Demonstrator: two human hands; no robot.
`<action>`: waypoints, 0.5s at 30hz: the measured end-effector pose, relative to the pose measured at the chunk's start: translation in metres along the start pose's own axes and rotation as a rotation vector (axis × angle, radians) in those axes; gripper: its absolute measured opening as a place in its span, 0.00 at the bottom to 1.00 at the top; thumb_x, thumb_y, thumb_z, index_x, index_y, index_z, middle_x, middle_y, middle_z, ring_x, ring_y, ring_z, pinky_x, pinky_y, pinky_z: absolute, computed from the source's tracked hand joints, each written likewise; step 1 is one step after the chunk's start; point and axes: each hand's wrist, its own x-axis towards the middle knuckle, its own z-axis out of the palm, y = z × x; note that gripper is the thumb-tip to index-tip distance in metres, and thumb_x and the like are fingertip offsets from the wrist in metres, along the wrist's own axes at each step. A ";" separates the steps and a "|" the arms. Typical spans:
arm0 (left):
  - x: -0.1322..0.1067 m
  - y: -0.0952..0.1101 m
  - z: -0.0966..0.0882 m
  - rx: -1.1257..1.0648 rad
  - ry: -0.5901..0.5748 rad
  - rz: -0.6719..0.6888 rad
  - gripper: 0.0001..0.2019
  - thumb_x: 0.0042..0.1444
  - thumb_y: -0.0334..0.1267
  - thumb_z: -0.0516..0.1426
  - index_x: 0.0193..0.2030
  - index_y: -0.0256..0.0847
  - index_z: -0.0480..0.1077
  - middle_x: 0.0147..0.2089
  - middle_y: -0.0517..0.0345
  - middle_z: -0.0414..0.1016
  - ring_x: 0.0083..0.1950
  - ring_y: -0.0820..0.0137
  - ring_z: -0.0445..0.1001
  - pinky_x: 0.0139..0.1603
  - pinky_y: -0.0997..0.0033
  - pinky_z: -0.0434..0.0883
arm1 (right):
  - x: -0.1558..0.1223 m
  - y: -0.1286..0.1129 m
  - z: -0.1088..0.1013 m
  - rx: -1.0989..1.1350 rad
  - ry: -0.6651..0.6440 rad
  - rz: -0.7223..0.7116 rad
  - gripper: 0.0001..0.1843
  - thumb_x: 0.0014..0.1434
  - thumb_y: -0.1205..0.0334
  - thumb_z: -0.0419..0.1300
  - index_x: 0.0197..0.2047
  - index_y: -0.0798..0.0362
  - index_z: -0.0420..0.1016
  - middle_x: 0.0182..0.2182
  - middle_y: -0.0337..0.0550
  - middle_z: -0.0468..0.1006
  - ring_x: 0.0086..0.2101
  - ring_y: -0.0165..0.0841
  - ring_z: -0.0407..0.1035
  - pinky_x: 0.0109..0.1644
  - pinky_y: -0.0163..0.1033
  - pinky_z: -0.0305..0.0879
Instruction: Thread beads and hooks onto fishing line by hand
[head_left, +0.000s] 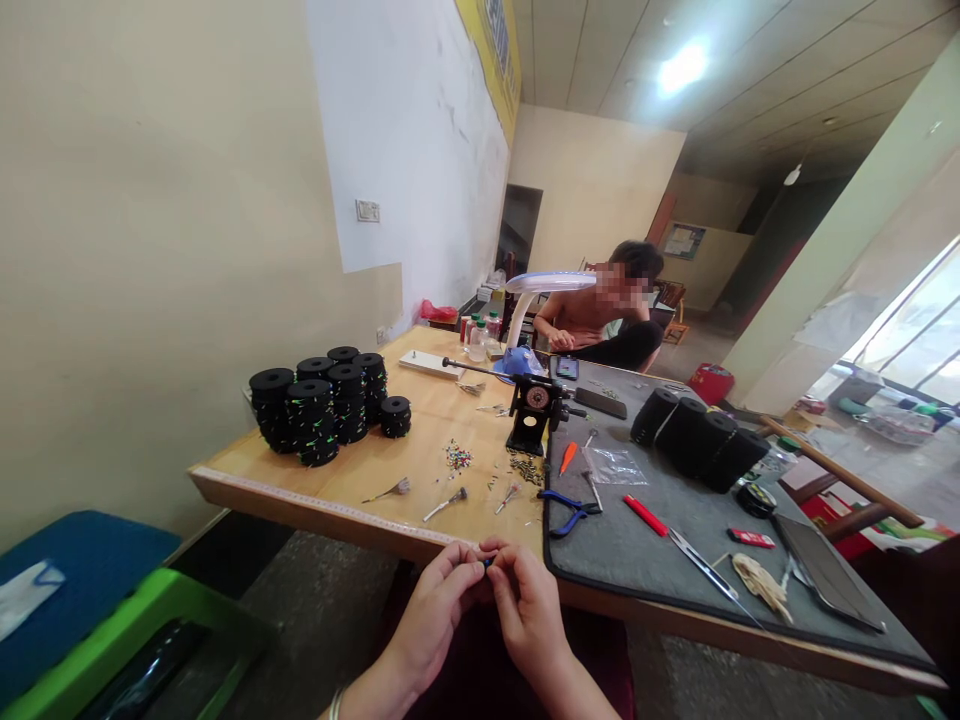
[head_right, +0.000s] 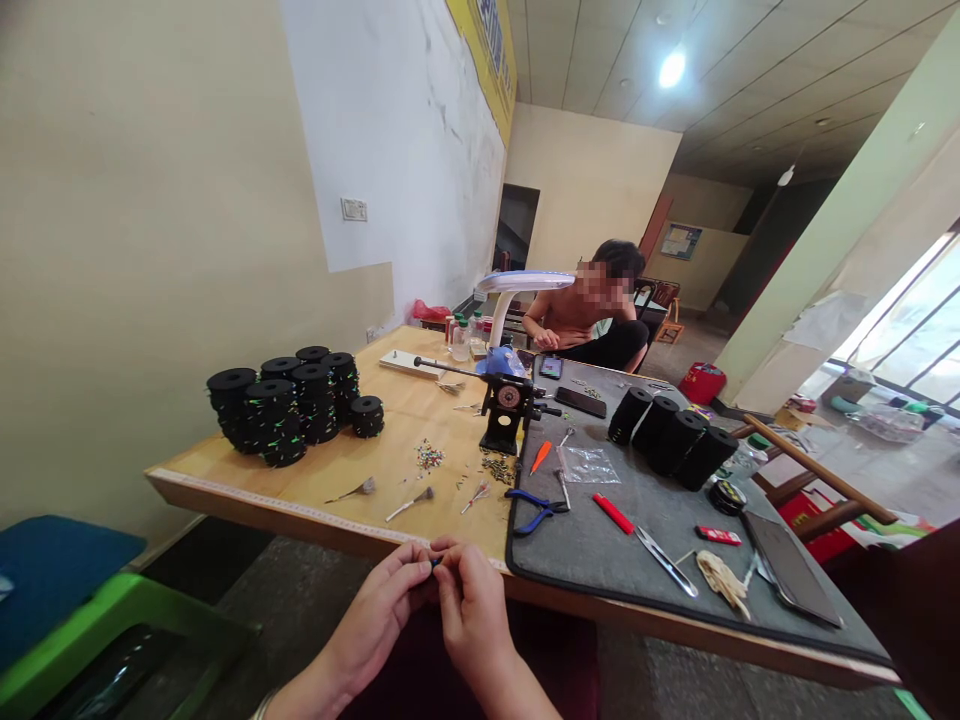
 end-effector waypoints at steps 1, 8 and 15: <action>0.000 0.000 0.001 -0.010 0.000 -0.002 0.05 0.48 0.33 0.61 0.26 0.37 0.68 0.28 0.61 0.68 0.34 0.71 0.67 0.38 0.70 0.69 | 0.000 0.000 -0.001 -0.017 -0.005 -0.015 0.07 0.62 0.67 0.51 0.32 0.51 0.65 0.37 0.47 0.76 0.39 0.35 0.72 0.42 0.36 0.68; 0.001 0.001 0.005 0.051 0.012 0.001 0.07 0.49 0.37 0.62 0.28 0.37 0.69 0.29 0.61 0.70 0.33 0.72 0.67 0.36 0.73 0.68 | -0.002 0.000 -0.002 -0.122 -0.008 -0.093 0.07 0.62 0.68 0.49 0.33 0.50 0.64 0.35 0.44 0.76 0.34 0.32 0.71 0.37 0.33 0.67; 0.005 -0.006 0.002 0.138 0.072 0.087 0.06 0.47 0.36 0.61 0.26 0.37 0.68 0.26 0.63 0.69 0.30 0.73 0.66 0.32 0.75 0.65 | -0.004 0.002 0.002 -0.122 -0.008 -0.167 0.06 0.62 0.69 0.49 0.34 0.49 0.63 0.34 0.43 0.76 0.32 0.32 0.71 0.37 0.32 0.67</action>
